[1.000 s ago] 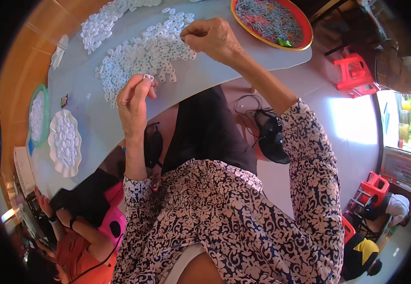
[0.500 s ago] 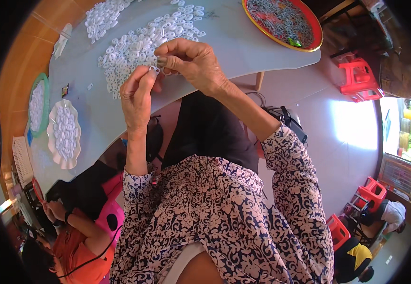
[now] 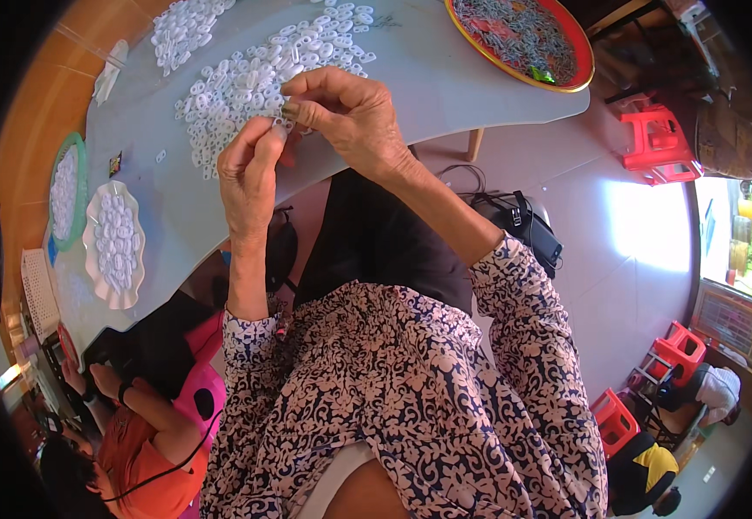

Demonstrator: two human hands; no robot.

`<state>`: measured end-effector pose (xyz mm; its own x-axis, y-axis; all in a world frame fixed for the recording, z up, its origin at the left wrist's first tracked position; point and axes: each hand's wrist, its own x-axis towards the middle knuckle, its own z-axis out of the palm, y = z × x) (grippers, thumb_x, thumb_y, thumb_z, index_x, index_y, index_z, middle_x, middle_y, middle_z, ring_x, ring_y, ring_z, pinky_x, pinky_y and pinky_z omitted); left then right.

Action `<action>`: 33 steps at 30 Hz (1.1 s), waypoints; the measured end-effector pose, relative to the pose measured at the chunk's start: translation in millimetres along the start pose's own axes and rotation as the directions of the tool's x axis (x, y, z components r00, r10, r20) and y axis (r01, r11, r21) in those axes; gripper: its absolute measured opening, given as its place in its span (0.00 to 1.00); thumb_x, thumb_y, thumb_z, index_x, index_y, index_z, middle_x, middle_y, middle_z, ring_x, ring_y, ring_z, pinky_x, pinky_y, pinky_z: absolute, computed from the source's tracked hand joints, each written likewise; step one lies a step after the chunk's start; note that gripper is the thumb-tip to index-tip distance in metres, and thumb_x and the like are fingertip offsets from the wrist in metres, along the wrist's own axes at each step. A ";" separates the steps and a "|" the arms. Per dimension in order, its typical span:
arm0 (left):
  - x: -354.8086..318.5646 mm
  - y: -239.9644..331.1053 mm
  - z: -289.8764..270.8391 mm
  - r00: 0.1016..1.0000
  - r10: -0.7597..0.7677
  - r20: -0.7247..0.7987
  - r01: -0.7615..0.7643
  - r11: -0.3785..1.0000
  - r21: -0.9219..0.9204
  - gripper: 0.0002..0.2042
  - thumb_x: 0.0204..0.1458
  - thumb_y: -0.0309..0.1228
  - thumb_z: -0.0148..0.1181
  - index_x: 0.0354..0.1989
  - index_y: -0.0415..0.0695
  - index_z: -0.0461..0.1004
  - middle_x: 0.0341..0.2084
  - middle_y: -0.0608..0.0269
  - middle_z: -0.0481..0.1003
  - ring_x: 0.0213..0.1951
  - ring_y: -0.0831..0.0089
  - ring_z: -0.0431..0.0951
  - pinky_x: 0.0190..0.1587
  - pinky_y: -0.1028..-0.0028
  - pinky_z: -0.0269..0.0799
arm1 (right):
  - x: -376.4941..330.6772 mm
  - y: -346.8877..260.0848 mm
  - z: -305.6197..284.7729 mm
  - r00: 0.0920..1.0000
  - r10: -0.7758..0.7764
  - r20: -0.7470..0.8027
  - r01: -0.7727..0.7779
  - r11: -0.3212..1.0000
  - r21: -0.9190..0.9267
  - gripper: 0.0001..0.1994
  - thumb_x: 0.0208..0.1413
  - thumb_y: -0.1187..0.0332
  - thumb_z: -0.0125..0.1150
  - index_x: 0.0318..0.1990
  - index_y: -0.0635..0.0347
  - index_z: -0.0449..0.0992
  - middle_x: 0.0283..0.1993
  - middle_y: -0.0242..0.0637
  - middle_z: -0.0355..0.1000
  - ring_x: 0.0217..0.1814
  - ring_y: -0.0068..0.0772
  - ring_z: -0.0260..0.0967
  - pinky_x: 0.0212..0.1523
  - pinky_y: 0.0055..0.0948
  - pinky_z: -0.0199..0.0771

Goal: Assembling small white plastic components together by hand on a table.

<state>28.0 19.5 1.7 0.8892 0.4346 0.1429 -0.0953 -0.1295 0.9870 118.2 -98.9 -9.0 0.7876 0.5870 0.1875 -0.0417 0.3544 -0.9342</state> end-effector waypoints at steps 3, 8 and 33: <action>-0.1 1.1 0.8 1.000 -0.003 -0.013 0.003 1.000 -0.012 0.10 0.52 0.31 0.53 0.23 0.39 0.65 0.16 0.74 0.61 0.22 0.86 0.58 0.24 0.81 0.55 | 0.2 2.6 0.6 1.000 -0.015 0.003 0.015 1.000 -0.018 0.09 0.54 0.75 0.60 0.42 0.64 0.75 0.34 0.30 0.74 0.35 0.17 0.70 0.38 0.19 0.74; 1.3 1.4 1.5 1.000 0.015 0.008 -0.015 0.999 0.043 0.10 0.52 0.30 0.53 0.23 0.39 0.64 0.15 0.74 0.60 0.21 0.86 0.57 0.23 0.81 0.54 | -0.5 3.8 -2.1 0.999 -0.027 0.018 0.028 0.998 -0.053 0.08 0.54 0.76 0.59 0.42 0.65 0.75 0.34 0.31 0.74 0.36 0.17 0.70 0.39 0.19 0.74; -1.3 -2.9 -4.0 0.989 0.117 0.096 -0.118 0.993 0.004 0.09 0.55 0.29 0.53 0.25 0.38 0.67 0.16 0.74 0.62 0.21 0.87 0.57 0.23 0.83 0.52 | -2.1 -4.5 -2.6 0.993 -0.081 0.090 0.112 0.896 -0.430 0.09 0.56 0.66 0.60 0.33 0.65 0.76 0.26 0.30 0.73 0.30 0.17 0.67 0.32 0.21 0.71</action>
<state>25.3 22.9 -1.0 0.9107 0.3292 0.2494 -0.1975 -0.1833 0.9630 118.4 -103.6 -6.0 0.7298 0.6193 0.2895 0.3154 0.0708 -0.9463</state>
